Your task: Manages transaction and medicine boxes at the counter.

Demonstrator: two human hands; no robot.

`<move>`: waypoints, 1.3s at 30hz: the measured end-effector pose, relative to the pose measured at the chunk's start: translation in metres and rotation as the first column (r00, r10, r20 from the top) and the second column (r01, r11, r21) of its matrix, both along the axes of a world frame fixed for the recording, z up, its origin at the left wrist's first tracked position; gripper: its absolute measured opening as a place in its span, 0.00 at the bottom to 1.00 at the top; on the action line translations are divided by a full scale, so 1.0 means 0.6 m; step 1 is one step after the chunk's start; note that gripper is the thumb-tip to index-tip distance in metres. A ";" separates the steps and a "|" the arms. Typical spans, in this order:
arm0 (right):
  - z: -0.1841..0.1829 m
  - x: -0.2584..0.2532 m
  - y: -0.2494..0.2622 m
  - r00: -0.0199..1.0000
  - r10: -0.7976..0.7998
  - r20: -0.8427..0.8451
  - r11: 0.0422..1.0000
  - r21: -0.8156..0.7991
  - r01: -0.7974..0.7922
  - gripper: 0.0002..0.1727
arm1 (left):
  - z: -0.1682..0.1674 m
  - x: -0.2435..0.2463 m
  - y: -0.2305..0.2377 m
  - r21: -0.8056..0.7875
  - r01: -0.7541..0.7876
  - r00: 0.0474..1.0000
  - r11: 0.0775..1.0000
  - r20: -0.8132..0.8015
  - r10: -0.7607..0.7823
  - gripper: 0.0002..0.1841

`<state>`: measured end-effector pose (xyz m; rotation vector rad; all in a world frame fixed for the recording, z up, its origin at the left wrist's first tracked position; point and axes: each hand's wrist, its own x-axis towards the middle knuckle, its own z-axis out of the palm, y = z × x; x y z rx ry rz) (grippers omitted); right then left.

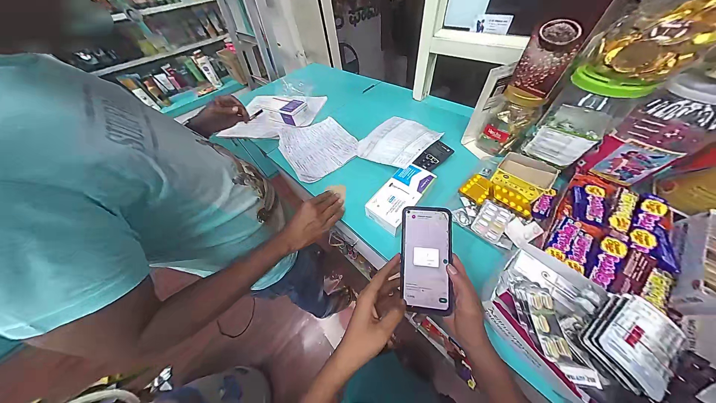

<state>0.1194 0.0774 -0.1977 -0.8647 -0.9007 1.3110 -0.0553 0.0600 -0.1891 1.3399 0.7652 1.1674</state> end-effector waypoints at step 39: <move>-0.004 -0.001 0.002 0.986 0.098 0.138 0.994 0.035 -0.104 0.36 | 0.009 -0.014 0.038 -0.286 0.228 0.939 0.931 0.319 -0.132 0.42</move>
